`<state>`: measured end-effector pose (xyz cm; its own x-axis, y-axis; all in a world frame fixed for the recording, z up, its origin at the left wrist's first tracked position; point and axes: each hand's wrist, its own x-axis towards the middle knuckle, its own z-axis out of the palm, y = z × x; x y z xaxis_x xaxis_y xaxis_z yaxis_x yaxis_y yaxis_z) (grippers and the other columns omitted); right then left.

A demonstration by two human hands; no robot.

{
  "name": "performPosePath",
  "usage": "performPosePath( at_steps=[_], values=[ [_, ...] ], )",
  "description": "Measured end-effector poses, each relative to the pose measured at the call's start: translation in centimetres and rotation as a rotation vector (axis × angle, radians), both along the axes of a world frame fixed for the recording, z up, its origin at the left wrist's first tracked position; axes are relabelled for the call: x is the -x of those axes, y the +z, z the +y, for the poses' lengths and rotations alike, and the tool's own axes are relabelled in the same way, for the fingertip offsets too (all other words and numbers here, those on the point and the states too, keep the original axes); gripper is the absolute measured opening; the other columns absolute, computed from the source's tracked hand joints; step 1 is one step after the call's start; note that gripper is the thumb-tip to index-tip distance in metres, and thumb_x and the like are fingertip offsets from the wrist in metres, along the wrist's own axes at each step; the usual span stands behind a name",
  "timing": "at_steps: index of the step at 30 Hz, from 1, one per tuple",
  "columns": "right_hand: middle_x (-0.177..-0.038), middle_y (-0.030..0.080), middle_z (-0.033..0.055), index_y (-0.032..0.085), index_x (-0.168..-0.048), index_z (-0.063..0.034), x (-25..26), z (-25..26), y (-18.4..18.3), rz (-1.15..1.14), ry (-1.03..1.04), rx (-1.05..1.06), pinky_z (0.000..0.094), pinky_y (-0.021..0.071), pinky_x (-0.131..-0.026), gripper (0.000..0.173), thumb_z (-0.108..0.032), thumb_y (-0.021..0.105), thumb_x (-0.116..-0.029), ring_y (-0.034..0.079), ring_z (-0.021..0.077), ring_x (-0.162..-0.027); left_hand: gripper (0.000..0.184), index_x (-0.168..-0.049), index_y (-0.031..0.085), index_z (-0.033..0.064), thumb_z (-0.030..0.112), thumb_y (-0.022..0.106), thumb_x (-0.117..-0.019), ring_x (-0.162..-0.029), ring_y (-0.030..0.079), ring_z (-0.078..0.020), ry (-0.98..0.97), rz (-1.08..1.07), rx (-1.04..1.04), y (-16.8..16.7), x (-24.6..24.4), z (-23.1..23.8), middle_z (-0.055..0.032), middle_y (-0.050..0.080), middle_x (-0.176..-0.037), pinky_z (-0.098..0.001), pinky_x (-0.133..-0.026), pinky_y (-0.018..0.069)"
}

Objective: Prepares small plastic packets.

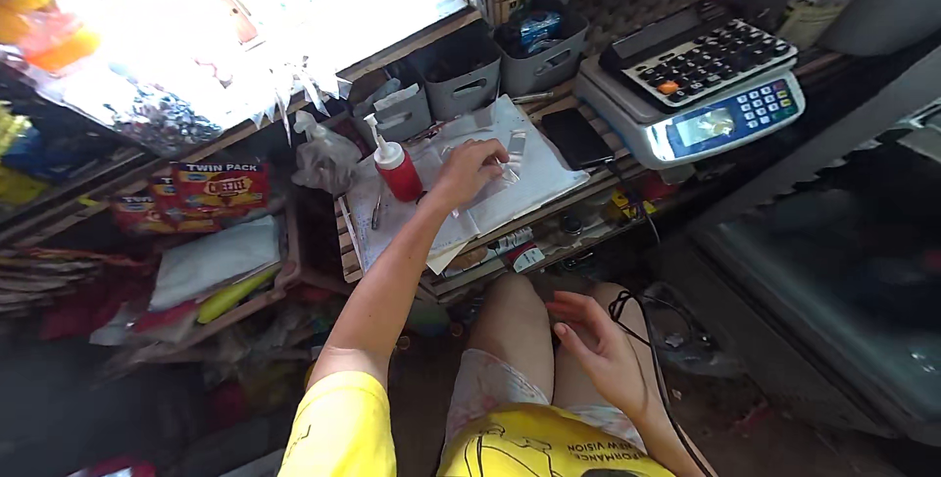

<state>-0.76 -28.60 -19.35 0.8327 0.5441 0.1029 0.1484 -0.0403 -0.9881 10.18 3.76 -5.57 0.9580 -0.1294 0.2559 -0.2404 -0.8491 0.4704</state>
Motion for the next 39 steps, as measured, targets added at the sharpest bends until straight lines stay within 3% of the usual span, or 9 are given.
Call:
performPosePath(
  at_steps=[3,5,8,16,19,22,29,35,39],
  values=[
    [-0.123,0.071,0.0076,0.056,-0.138,-0.0025,0.1,-0.7,-0.1,0.008,0.006,0.014,0.0326,0.0581,-0.096,0.050,-0.030,0.062,-0.0976,0.068,0.0162,-0.114,0.039,-0.122,0.068,0.0012,0.017,0.080,-0.0890,-0.110,0.063,-0.0323,-0.016,0.080,0.004,0.1,0.0,0.0,-0.0177,0.067,-0.112,-0.0491,-0.101,0.0497],
    [-0.123,0.071,0.0075,0.056,-0.138,-0.0025,0.2,-0.8,-0.2,0.006,0.011,0.023,0.0319,0.0582,-0.096,0.049,-0.029,0.061,-0.0974,0.069,0.0151,-0.113,0.045,-0.123,0.066,0.0003,0.018,0.084,-0.0853,-0.104,0.066,-0.0301,0.009,0.130,0.040,-0.2,0.2,-0.8,-0.0166,0.069,-0.107,-0.0483,-0.098,0.0522],
    [-0.124,0.070,0.0075,0.057,-0.138,-0.0024,0.6,-1.1,-0.4,0.003,0.013,0.019,0.0307,0.0584,-0.095,0.048,-0.028,0.061,-0.0977,0.069,0.0148,-0.112,0.033,-0.119,0.065,-0.0019,0.009,0.076,-0.0909,-0.087,0.070,-0.0247,0.120,0.150,0.159,-0.4,0.6,-2.0,-0.0143,0.071,-0.094,-0.0442,-0.086,0.0571],
    [-0.122,0.071,0.0077,0.057,-0.136,-0.0027,0.9,-2.0,-0.6,0.008,-0.009,0.029,0.0301,0.0590,-0.093,0.048,-0.030,0.061,-0.0974,0.070,0.0145,-0.109,0.023,-0.106,0.076,0.0019,0.018,0.060,-0.1028,-0.094,0.070,-0.0270,0.189,-0.096,0.012,2.6,-0.1,-0.1,-0.0159,0.073,-0.099,-0.0484,-0.091,0.0538],
    [-0.123,0.070,0.0085,0.057,-0.137,-0.0021,0.7,-1.5,0.1,-0.009,0.029,0.035,0.0304,0.0593,-0.093,0.045,-0.024,0.061,-0.0974,0.070,0.0146,-0.110,0.023,-0.118,0.076,0.0082,0.018,0.064,-0.1005,-0.098,0.068,-0.0276,0.242,-0.116,-0.004,4.9,-0.6,0.6,-0.0148,0.071,-0.105,-0.0484,-0.093,0.0527],
    [-0.124,0.070,0.0071,0.058,-0.137,-0.0042,0.3,-0.9,0.5,-0.037,0.066,0.032,0.0301,0.0592,-0.094,0.044,-0.025,0.061,-0.0983,0.069,0.0143,-0.111,0.033,-0.128,0.067,0.0037,0.009,0.070,-0.0953,-0.087,0.072,-0.0241,0.309,-0.160,0.047,7.7,-0.6,0.6,-0.0122,0.075,-0.097,-0.0458,-0.085,0.0572],
    [-0.124,0.070,0.0069,0.058,-0.136,-0.0036,-0.6,0.2,1.6,-0.100,0.080,0.007,0.0288,0.0591,-0.094,0.043,-0.025,0.062,-0.0987,0.069,0.0136,-0.111,0.040,-0.143,0.050,0.0033,0.013,0.057,-0.1049,-0.099,0.073,-0.0233,0.190,-0.111,-0.040,12.5,-1.0,1.6,-0.0152,0.075,-0.110,-0.0415,-0.094,0.0553],
    [-0.124,0.070,0.0068,0.059,-0.136,-0.0037,-1.0,0.7,2.3,-0.110,0.101,-0.012,0.0283,0.0593,-0.093,0.042,-0.025,0.062,-0.0992,0.069,0.0134,-0.111,0.032,-0.133,0.062,0.0077,0.010,0.057,-0.1019,-0.094,0.067,-0.0181,0.266,-0.219,-0.081,15.7,-0.1,1.1,-0.0114,0.065,-0.129,-0.0350,-0.081,0.0542],
    [-0.125,0.069,0.0066,0.059,-0.136,-0.0039,-1.6,1.1,3.4,-0.131,0.125,-0.027,0.0280,0.0592,-0.094,0.042,-0.023,0.063,-0.0993,0.069,0.0132,-0.112,0.027,-0.126,0.067,0.0058,0.016,0.057,-0.1033,-0.093,0.069,-0.0132,0.283,-0.302,0.018,15.8,0.2,1.7,-0.0082,0.071,-0.116,-0.0320,-0.084,0.0562]
  ],
)
